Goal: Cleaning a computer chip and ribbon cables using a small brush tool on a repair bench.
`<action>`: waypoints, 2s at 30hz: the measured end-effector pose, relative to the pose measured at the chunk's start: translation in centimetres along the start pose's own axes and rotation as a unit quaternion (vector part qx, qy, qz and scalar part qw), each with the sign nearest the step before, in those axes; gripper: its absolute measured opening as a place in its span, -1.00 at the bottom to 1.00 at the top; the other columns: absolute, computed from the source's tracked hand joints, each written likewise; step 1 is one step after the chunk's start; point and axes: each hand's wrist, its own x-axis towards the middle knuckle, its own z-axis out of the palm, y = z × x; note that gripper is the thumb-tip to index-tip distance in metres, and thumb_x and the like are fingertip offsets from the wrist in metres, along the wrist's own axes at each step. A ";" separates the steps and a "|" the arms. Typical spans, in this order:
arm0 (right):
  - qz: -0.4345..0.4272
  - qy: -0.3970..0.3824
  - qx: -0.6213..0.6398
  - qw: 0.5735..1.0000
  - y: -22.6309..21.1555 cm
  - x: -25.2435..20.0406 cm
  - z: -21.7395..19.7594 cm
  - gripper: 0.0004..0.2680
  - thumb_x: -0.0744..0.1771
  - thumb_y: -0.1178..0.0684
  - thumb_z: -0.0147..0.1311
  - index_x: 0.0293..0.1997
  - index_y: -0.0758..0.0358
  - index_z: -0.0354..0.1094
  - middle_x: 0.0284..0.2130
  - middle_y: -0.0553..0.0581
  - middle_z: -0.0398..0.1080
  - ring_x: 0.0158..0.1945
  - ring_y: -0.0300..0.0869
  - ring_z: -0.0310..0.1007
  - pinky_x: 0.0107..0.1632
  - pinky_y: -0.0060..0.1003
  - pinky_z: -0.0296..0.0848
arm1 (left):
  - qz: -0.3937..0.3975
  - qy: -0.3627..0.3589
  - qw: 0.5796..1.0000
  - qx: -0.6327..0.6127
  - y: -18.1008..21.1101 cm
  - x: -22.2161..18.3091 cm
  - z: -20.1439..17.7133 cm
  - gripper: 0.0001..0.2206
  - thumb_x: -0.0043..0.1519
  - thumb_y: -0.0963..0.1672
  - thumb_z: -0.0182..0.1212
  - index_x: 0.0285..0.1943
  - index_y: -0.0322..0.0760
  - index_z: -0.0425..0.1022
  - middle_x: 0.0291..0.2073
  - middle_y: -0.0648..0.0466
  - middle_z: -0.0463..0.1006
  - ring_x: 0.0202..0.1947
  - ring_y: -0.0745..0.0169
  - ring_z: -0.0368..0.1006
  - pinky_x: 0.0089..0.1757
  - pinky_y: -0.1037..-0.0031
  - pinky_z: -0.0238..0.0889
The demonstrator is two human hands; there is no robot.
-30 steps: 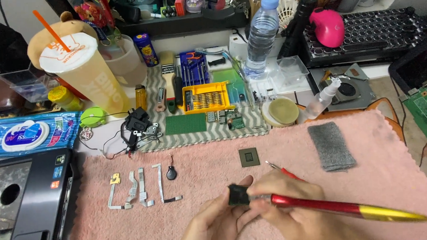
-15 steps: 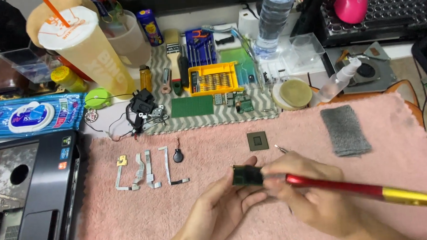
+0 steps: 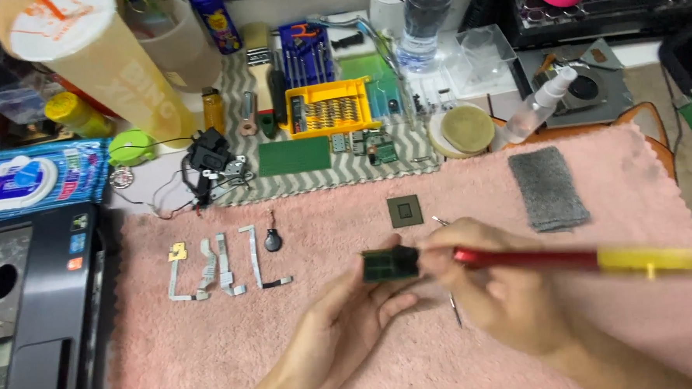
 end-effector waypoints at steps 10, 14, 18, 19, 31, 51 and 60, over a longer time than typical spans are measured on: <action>-0.037 -0.027 0.070 0.996 0.5 0.3 -0.2 -0.87 0.47 0.07 0.14 0.08 0.28 0.49 -0.21 0.19 0.65 -0.37 -0.23 0.56 -0.29 -0.43 0.54 | -0.001 0.071 0.997 -0.021 -1.3 0.2 -1.7 -0.42 0.57 -0.02 -0.01 0.73 -0.45 0.30 0.50 -0.28 0.55 0.43 -0.11 0.50 0.17 0.31 0.46; -0.002 0.012 0.002 1.000 0.8 -0.2 -0.4 -0.91 0.46 0.11 0.13 -0.08 0.30 0.50 -0.39 0.05 0.52 -0.45 -0.29 0.41 -0.35 -0.43 0.41 | -0.001 0.055 0.998 -0.026 -0.7 0.0 -0.9 -0.43 0.58 -0.04 -0.01 0.71 -0.51 0.27 0.49 -0.44 0.53 0.51 -0.31 0.45 0.13 0.33 0.50; 0.111 0.102 0.087 0.985 1.0 -1.7 0.2 -0.84 0.48 0.03 0.12 0.06 0.33 0.49 -0.42 0.11 0.52 -0.53 -0.29 0.55 -0.41 -0.51 0.47 | 0.006 0.050 0.999 0.007 -1.1 0.0 -0.7 -0.42 0.59 -0.03 -0.03 0.73 -0.53 0.24 0.39 -0.51 0.60 0.44 -0.21 0.52 0.15 0.37 0.54; 0.112 0.100 0.089 0.985 0.9 -1.7 0.3 -0.84 0.48 0.03 0.12 0.06 0.33 0.49 -0.42 0.11 0.52 -0.53 -0.29 0.55 -0.41 -0.51 0.47 | 0.007 0.052 0.999 0.006 -0.9 -0.2 -0.4 -0.42 0.59 -0.03 -0.03 0.73 -0.53 0.24 0.39 -0.51 0.60 0.44 -0.21 0.52 0.15 0.37 0.54; 0.064 0.078 -0.031 0.994 0.5 -1.0 0.5 -0.90 0.44 0.09 0.22 0.00 0.28 0.56 -0.27 0.00 0.61 -0.30 -0.33 0.52 -0.14 -0.44 0.49 | 0.032 0.032 0.999 -0.002 -1.7 -0.1 -0.7 -0.33 0.56 -0.02 0.17 0.85 -0.18 0.07 0.71 -0.09 0.31 0.56 -0.21 0.41 0.30 0.34 0.43; 0.030 -0.008 0.080 0.996 0.9 -0.2 -0.4 -0.87 0.44 0.11 0.19 0.06 0.30 0.56 -0.28 0.11 0.62 -0.44 -0.31 0.46 -0.36 -0.46 0.39 | 0.019 0.073 0.997 -0.025 -1.5 -0.2 -0.6 -0.50 0.55 -0.06 0.12 0.56 -0.56 0.46 0.51 -0.33 0.55 0.47 -0.12 0.51 0.34 0.30 0.45; -0.103 -0.017 0.132 0.986 0.7 -0.3 -0.2 -0.85 0.48 0.00 0.16 0.06 0.24 0.50 -0.30 0.08 0.68 -0.27 -0.18 0.79 0.06 -0.22 0.95 | 0.054 0.017 0.998 -0.039 -1.5 -0.5 -0.2 -0.45 0.58 -0.08 0.15 0.69 -0.56 0.26 0.59 -0.45 0.39 0.57 -0.17 0.37 0.41 0.30 0.40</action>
